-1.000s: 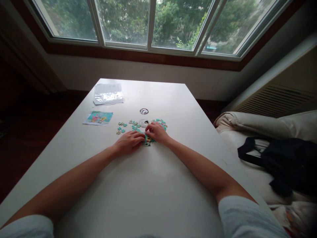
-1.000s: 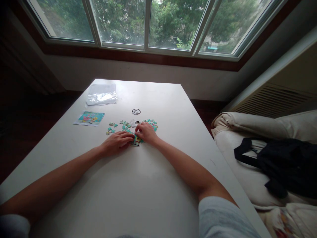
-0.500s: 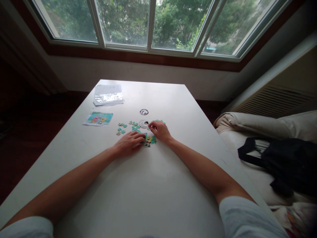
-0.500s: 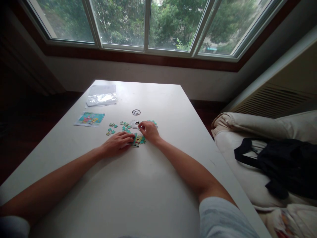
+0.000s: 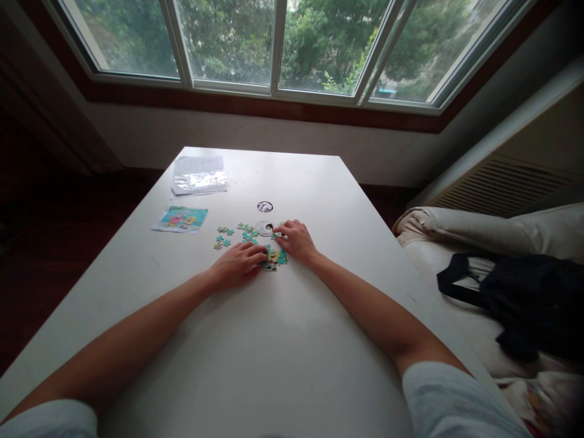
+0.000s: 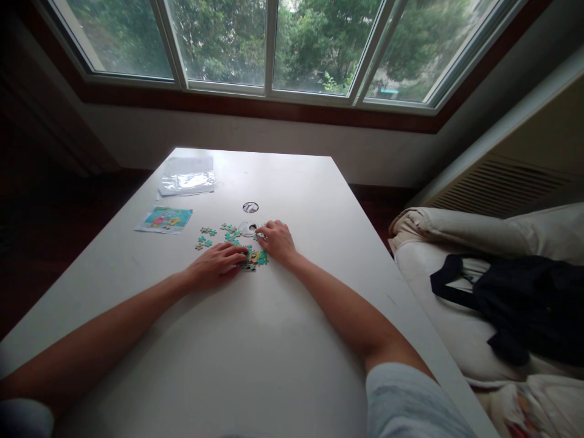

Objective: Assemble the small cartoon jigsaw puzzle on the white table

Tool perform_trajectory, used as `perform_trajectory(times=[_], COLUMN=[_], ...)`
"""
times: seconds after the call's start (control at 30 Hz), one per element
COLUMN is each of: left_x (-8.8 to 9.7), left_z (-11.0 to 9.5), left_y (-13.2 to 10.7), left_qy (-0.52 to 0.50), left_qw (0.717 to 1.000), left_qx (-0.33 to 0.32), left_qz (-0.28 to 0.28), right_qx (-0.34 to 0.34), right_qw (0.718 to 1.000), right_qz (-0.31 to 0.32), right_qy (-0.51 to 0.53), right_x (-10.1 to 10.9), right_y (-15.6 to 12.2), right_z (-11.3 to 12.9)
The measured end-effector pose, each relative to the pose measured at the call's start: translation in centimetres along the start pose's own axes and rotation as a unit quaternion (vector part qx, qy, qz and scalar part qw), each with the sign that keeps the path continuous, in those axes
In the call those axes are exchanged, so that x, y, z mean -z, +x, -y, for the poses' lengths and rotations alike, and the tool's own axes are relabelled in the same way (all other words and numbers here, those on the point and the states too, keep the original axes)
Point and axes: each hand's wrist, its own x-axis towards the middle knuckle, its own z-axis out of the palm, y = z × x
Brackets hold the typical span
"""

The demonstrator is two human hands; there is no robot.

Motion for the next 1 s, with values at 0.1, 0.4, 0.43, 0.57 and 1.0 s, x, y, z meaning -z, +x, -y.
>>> perform_trajectory(times=[0.1, 0.4, 0.43, 0.57, 1.0], left_x=[0.0, -0.2, -0.3, -0.3, -0.3], left_z=[-0.1, 0.1, 0.2, 0.1, 0.1], left_y=[0.0, 0.0, 0.0, 0.0, 0.0], left_qy=[0.003, 0.001, 0.002, 0.002, 0.006], left_qw=[1.000, 1.000, 1.000, 1.000, 1.000], left_qx=[0.003, -0.001, -0.001, 0.002, 0.004], left_qz=[0.004, -0.004, -0.003, -0.001, 0.008], right_qx=[0.003, -0.009, -0.011, -0.011, 0.020], right_qw=[1.000, 0.999, 0.998, 0.997, 0.997], right_qz=[0.005, 0.053, 0.060, 0.071, 0.078], right_qy=[-0.009, 0.000, 0.000, -0.007, -0.010], right_x=[0.0, 0.6, 0.7, 1.2, 2.2], right_y=[0.1, 0.4, 0.4, 0.4, 0.4], right_z=[0.0, 0.2, 0.2, 0.5, 0.9])
